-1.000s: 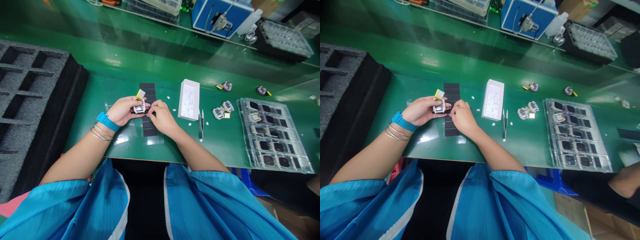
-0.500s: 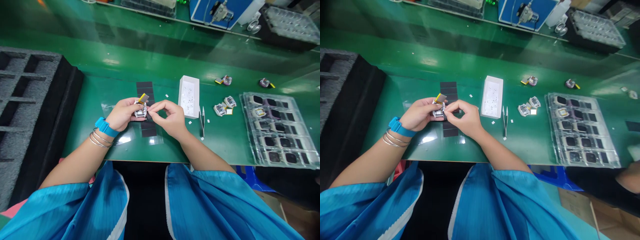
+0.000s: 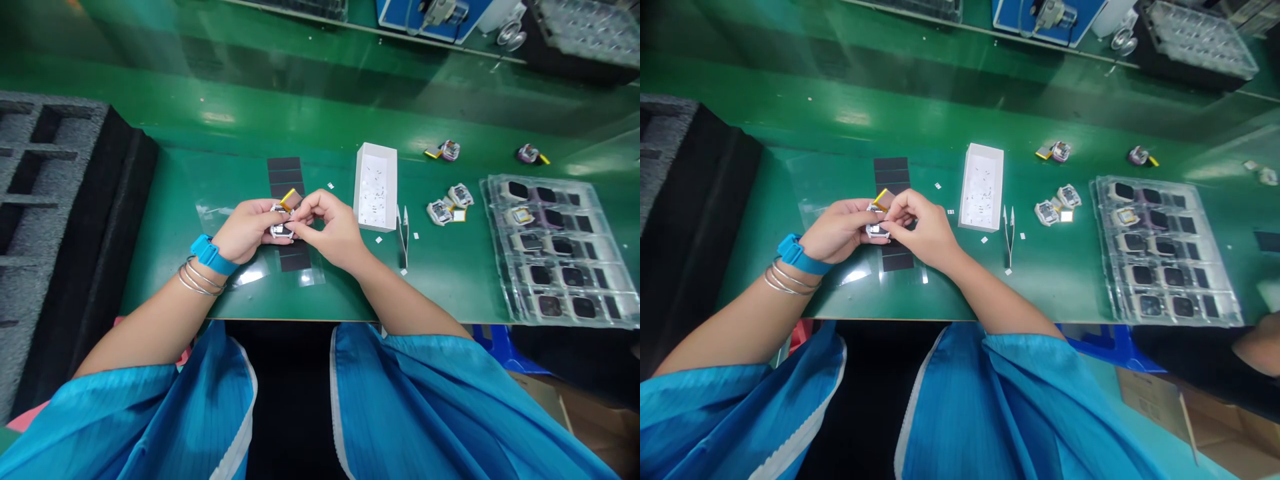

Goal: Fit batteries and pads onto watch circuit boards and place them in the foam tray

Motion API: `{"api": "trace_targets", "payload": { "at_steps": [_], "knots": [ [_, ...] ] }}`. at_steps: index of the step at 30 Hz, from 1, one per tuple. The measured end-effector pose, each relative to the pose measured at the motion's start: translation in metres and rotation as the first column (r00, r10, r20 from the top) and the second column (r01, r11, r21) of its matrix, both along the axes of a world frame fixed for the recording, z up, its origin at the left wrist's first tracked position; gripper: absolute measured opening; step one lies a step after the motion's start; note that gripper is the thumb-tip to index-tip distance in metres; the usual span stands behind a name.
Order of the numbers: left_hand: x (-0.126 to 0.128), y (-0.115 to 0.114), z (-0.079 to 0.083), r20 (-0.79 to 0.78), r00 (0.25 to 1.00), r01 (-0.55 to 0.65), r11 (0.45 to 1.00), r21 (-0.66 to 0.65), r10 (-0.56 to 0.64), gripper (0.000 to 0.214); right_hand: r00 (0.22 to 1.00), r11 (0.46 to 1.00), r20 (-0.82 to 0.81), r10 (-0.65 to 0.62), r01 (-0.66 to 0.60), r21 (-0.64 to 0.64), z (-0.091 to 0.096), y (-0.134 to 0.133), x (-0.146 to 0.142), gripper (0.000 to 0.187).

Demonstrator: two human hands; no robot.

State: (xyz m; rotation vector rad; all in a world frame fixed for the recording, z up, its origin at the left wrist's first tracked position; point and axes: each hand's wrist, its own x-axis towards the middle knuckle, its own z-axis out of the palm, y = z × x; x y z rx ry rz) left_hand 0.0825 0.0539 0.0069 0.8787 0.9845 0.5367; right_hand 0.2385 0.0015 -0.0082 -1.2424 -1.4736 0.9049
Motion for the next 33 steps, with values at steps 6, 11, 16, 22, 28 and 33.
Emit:
{"api": "trace_targets", "payload": {
  "at_steps": [6, 11, 16, 22, 28, 33],
  "knots": [
    [0.001, -0.001, 0.0, 0.0, 1.0, -0.001, 1.0, -0.001, 0.001, 0.005, 0.976, 0.991, 0.213, -0.05, 0.023, 0.131, -0.002, -0.005, -0.002, 0.012],
    [0.001, -0.001, -0.002, 0.018, 0.999, -0.026, 0.999, -0.018, 0.027, 0.004, 0.877, 0.975, 0.475, -0.075, -0.035, 0.218, -0.001, -0.009, -0.004, 0.011],
    [0.0, 0.0, -0.003, 0.039, 0.999, -0.01, 1.0, -0.028, 0.011, 0.012, 0.906, 0.974, 0.372, -0.204, 0.148, 0.173, 0.0, -0.003, 0.0, 0.029],
    [-0.002, 0.0, -0.001, 0.119, 0.985, 0.134, 0.988, -0.078, -0.125, 0.023, 0.989, 0.993, 0.084, -0.121, 0.12, 0.013, -0.004, 0.006, 0.009, 0.016],
    [0.002, -0.002, -0.004, 0.075, 0.989, 0.13, 0.991, -0.003, -0.13, 0.024, 0.931, 0.967, 0.289, -0.224, 0.175, 0.184, 0.001, -0.004, 0.0, 0.008],
    [0.0, 0.002, -0.005, 0.131, 0.991, 0.038, 0.994, -0.106, -0.024, 0.023, 0.871, 0.965, 0.451, -0.193, 0.085, 0.247, 0.0, -0.005, -0.003, 0.014]
  ]
}}
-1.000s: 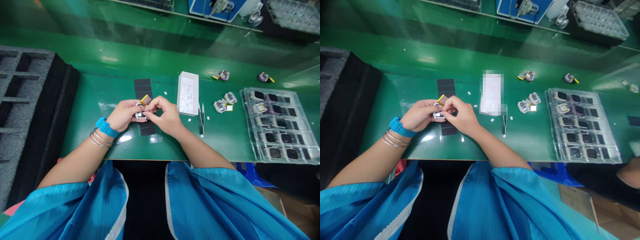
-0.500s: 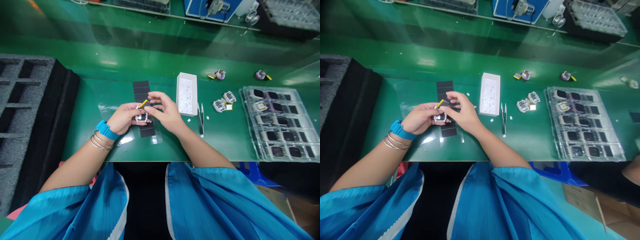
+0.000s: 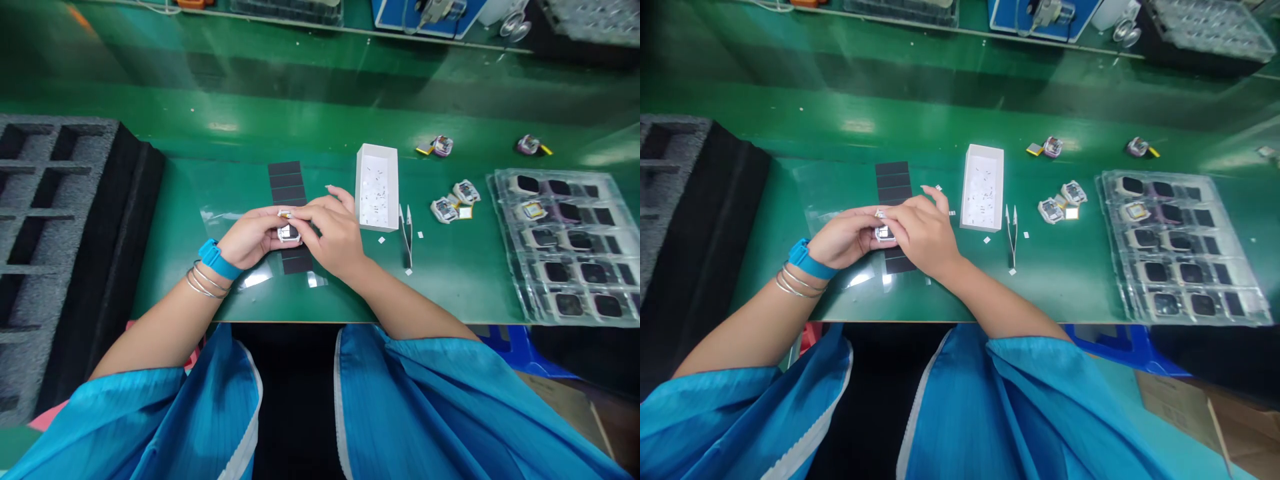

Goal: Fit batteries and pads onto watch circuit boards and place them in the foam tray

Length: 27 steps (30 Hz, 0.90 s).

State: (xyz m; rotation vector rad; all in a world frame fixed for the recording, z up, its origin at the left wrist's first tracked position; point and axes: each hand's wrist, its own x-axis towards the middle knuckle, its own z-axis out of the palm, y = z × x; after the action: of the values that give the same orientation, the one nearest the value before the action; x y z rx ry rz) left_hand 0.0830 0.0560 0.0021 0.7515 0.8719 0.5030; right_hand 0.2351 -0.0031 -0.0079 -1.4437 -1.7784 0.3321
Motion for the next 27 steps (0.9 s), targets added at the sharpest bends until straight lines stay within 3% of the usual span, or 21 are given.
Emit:
{"api": "trace_targets", "payload": {
  "at_steps": [4, 7, 9, 12, 15, 18, 21, 24, 27],
  "knots": [
    [-0.005, 0.006, 0.003, 0.057, 0.997, -0.037, 0.994, -0.099, 0.043, 0.03, 0.993, 0.996, 0.077, 0.088, -0.087, -0.018, 0.001, 0.0, 0.003, 0.017],
    [-0.006, 0.005, 0.004, 0.073, 0.997, -0.009, 0.999, -0.037, 0.011, 0.027, 0.997, 0.997, 0.03, 0.077, -0.076, -0.025, -0.002, 0.001, 0.005, 0.016],
    [-0.006, 0.004, 0.004, 0.078, 0.997, 0.023, 0.999, 0.027, -0.025, 0.031, 0.994, 0.998, -0.101, 0.038, -0.044, -0.054, -0.005, 0.003, 0.008, 0.007],
    [-0.006, 0.002, 0.0, 0.076, 0.996, 0.033, 0.993, 0.117, -0.042, 0.041, 0.918, 0.97, -0.391, 0.072, -0.155, -0.186, -0.011, 0.007, 0.012, 0.044],
    [-0.004, -0.001, -0.006, 0.086, 0.996, 0.004, 0.979, 0.204, -0.022, 0.045, 0.804, 0.899, -0.584, 0.116, -0.335, -0.283, -0.013, 0.007, 0.011, 0.056],
    [-0.002, -0.006, -0.006, 0.103, 0.995, -0.027, 0.966, 0.257, 0.001, 0.042, 0.794, 0.919, -0.602, 0.08, -0.292, -0.264, -0.013, 0.003, 0.005, 0.057],
    [-0.003, -0.007, 0.006, 0.069, 0.998, -0.011, 0.952, 0.307, -0.011, 0.031, 0.803, 0.943, -0.592, 0.069, -0.246, -0.223, -0.014, 0.002, 0.004, 0.065],
    [-0.017, 0.004, 0.032, -0.038, 0.986, -0.131, 0.885, 0.446, 0.165, 0.028, 0.794, 0.957, -0.605, 0.063, -0.219, -0.188, -0.014, 0.005, 0.008, 0.068],
    [-0.048, 0.037, 0.058, -0.043, 0.873, -0.365, 0.709, 0.604, 0.486, 0.029, 0.779, 0.971, -0.625, 0.059, -0.19, -0.146, -0.01, 0.006, 0.011, 0.053]
  ]
}}
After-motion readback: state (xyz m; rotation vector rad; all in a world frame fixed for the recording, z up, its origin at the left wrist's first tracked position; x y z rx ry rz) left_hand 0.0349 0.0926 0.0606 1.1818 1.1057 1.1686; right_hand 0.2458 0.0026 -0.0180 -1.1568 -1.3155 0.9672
